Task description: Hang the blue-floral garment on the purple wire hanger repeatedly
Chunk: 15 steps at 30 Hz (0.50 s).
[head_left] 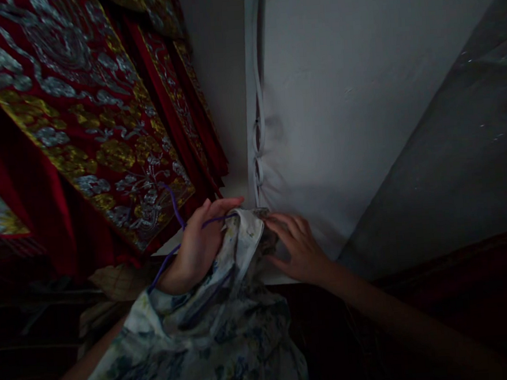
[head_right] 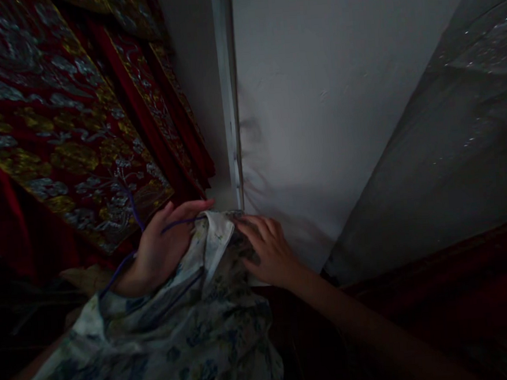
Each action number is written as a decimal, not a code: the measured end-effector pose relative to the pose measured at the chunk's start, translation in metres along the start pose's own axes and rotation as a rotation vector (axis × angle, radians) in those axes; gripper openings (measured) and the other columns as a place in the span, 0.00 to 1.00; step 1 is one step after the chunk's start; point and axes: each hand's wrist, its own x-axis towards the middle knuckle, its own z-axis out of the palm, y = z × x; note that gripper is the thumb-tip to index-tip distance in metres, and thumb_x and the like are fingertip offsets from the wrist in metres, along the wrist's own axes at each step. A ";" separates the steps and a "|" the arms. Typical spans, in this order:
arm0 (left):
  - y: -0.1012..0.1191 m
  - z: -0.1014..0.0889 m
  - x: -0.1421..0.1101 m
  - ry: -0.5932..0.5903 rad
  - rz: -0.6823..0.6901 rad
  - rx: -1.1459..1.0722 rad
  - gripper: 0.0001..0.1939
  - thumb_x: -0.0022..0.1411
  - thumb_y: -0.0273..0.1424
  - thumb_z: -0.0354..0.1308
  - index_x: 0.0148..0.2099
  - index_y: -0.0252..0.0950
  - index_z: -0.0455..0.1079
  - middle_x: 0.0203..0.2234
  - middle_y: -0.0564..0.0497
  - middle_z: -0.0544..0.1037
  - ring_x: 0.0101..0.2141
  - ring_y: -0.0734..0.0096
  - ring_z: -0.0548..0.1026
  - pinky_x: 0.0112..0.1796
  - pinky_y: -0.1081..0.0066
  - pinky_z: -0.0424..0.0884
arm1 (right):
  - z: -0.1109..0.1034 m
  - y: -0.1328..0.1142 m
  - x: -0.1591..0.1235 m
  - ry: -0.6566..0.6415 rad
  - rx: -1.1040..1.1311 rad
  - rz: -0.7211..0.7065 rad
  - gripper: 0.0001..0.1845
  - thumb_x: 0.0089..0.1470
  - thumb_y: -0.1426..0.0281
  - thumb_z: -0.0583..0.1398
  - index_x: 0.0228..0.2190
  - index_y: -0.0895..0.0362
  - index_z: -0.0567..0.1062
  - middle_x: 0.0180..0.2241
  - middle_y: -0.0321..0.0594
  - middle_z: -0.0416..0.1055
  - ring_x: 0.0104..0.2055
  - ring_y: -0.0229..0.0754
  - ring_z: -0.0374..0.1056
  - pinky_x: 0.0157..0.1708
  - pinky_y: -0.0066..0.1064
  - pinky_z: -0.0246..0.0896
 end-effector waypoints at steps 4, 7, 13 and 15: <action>-0.011 0.003 0.002 -0.033 -0.098 -0.007 0.25 0.65 0.54 0.52 0.40 0.40 0.79 0.41 0.45 0.82 0.44 0.54 0.79 0.46 0.58 0.74 | 0.017 -0.013 0.012 0.106 0.078 -0.037 0.47 0.50 0.68 0.66 0.65 0.55 0.52 0.64 0.59 0.56 0.67 0.62 0.53 0.63 0.59 0.55; -0.014 0.007 -0.002 0.012 0.022 0.063 0.24 0.67 0.52 0.52 0.35 0.39 0.77 0.28 0.47 0.79 0.36 0.59 0.78 0.44 0.61 0.74 | 0.027 -0.014 0.019 0.224 0.176 -0.104 0.44 0.53 0.65 0.65 0.64 0.52 0.51 0.62 0.56 0.60 0.66 0.58 0.58 0.62 0.57 0.57; -0.014 0.009 -0.009 0.057 0.225 0.088 0.11 0.69 0.44 0.57 0.44 0.43 0.72 0.27 0.54 0.77 0.24 0.72 0.74 0.38 0.65 0.75 | 0.029 -0.005 0.020 0.072 0.227 -0.208 0.40 0.57 0.62 0.63 0.65 0.50 0.54 0.53 0.49 0.71 0.53 0.53 0.70 0.49 0.47 0.69; -0.022 -0.001 -0.007 0.064 0.226 0.148 0.10 0.64 0.39 0.64 0.46 0.43 0.72 0.37 0.51 0.81 0.35 0.67 0.79 0.45 0.64 0.75 | 0.025 0.000 0.012 0.010 0.207 -0.146 0.41 0.54 0.62 0.64 0.65 0.51 0.58 0.51 0.49 0.72 0.50 0.52 0.72 0.49 0.45 0.70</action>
